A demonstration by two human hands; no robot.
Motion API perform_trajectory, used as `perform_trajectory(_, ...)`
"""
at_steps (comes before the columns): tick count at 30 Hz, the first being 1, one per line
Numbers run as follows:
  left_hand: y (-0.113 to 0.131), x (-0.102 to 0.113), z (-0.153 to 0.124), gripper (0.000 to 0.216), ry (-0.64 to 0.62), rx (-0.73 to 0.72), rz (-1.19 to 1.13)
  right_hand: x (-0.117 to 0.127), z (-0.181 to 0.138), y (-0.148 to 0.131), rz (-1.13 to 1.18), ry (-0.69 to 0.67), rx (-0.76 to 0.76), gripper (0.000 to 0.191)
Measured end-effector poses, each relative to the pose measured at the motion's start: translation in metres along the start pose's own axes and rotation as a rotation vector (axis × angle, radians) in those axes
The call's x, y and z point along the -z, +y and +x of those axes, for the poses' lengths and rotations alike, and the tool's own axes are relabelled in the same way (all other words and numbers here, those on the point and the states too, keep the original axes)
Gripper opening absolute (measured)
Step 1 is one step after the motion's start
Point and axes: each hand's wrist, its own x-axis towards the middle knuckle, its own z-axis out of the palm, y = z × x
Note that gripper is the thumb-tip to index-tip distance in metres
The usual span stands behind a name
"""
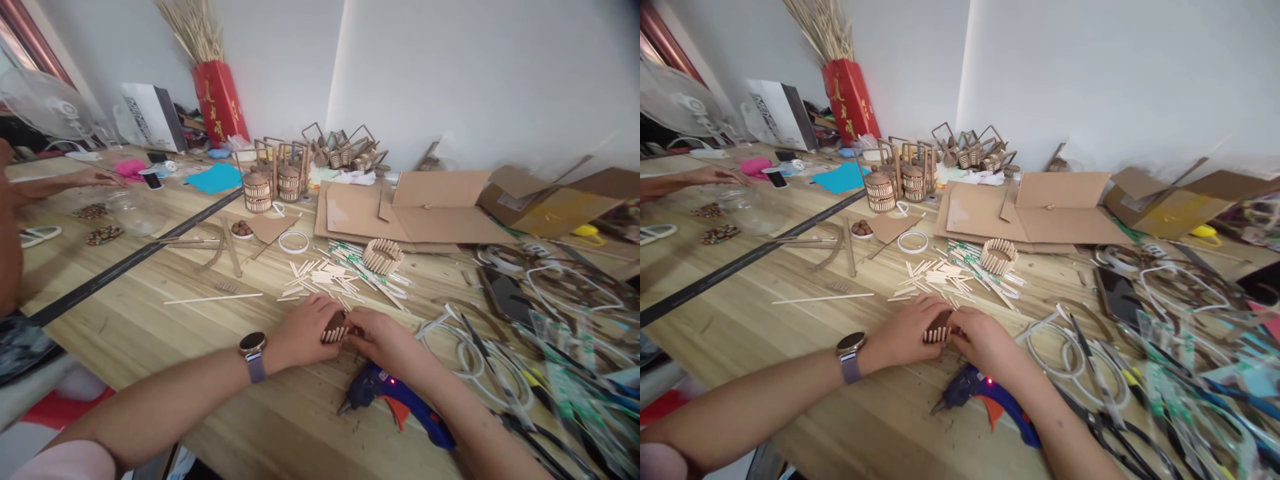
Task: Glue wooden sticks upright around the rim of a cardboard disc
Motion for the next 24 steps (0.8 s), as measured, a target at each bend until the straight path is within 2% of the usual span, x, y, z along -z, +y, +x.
perform_trajectory(9, -0.0015, -0.0001, 0.0004, 0.055, -0.024, -0.001, -0.014, -0.0016, -0.0007, 0.0041, -0.163, 0.046, 0.156, 0.016)
perform_trajectory(24, -0.0013, 0.0011, 0.0003, 0.054, -0.014, 0.003, -0.033, 0.0008, -0.0015, 0.0013, -0.218, 0.015, 0.127, 0.015)
